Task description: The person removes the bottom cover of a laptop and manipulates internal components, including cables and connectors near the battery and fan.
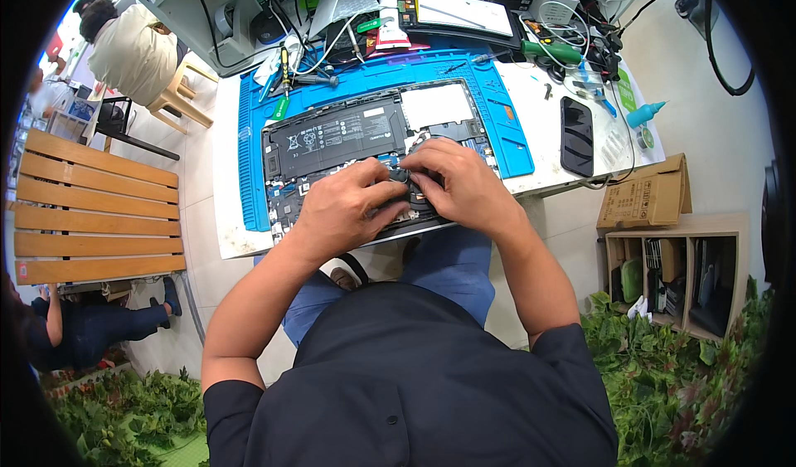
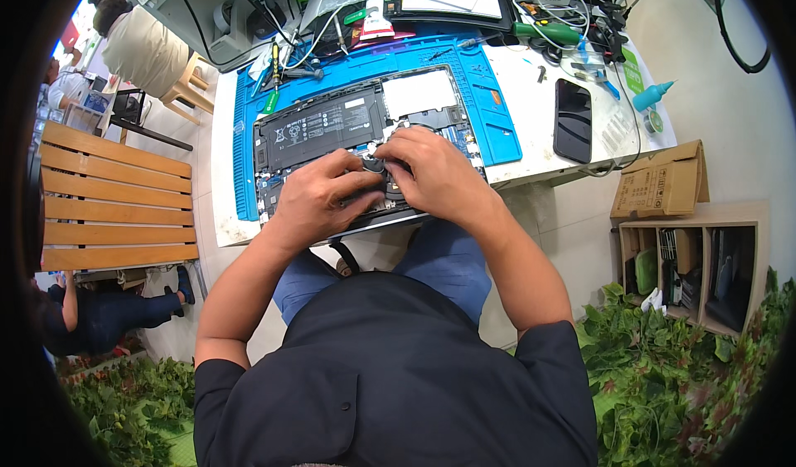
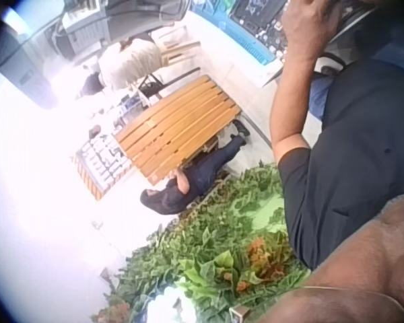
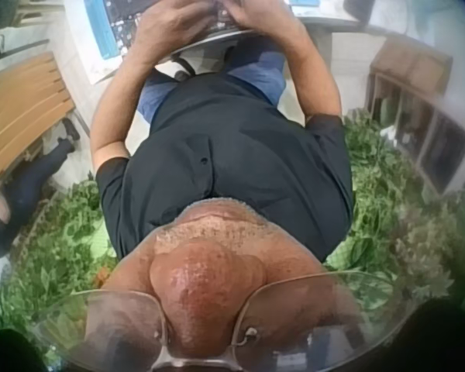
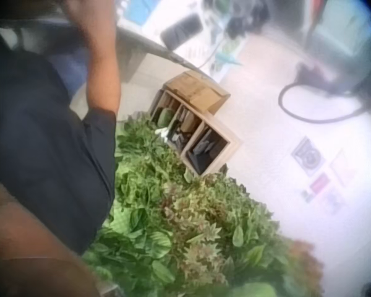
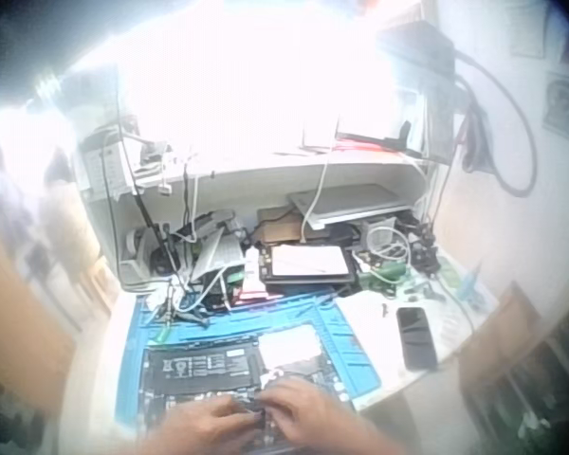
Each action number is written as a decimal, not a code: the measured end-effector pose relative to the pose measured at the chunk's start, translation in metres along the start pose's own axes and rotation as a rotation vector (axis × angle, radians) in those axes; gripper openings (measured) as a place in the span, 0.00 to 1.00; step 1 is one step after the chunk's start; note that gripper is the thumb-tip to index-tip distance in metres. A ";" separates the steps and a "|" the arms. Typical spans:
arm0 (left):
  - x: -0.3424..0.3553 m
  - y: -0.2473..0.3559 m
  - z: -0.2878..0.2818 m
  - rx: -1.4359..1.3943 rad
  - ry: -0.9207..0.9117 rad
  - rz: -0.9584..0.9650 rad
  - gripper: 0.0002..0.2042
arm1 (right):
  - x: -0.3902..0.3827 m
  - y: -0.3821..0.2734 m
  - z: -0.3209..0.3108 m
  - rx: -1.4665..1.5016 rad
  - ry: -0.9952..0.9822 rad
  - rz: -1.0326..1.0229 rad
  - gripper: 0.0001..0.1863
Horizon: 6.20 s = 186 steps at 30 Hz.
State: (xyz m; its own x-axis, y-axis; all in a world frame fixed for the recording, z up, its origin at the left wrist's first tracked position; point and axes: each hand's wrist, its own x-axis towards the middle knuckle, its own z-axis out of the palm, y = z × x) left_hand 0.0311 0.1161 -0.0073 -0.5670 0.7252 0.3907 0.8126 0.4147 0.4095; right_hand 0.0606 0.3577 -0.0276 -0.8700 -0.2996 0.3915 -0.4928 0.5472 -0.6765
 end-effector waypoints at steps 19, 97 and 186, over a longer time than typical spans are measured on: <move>-0.035 -0.012 -0.023 -0.074 -0.008 -0.121 0.07 | 0.006 -0.013 0.020 -0.179 0.035 -0.001 0.07; 0.021 0.005 -0.007 -0.023 -0.084 -0.246 0.09 | -0.027 -0.018 0.012 -0.205 0.301 0.012 0.07; 0.112 -0.028 0.003 0.284 -0.521 -0.081 0.05 | -0.032 -0.015 0.010 -0.392 0.151 -0.049 0.10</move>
State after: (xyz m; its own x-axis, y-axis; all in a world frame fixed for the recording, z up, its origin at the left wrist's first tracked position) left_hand -0.0549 0.1878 0.0223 -0.5466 0.8291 -0.1175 0.8143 0.5590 0.1565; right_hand 0.0953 0.3515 -0.0363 -0.8198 -0.2306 0.5242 -0.4663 0.8001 -0.3773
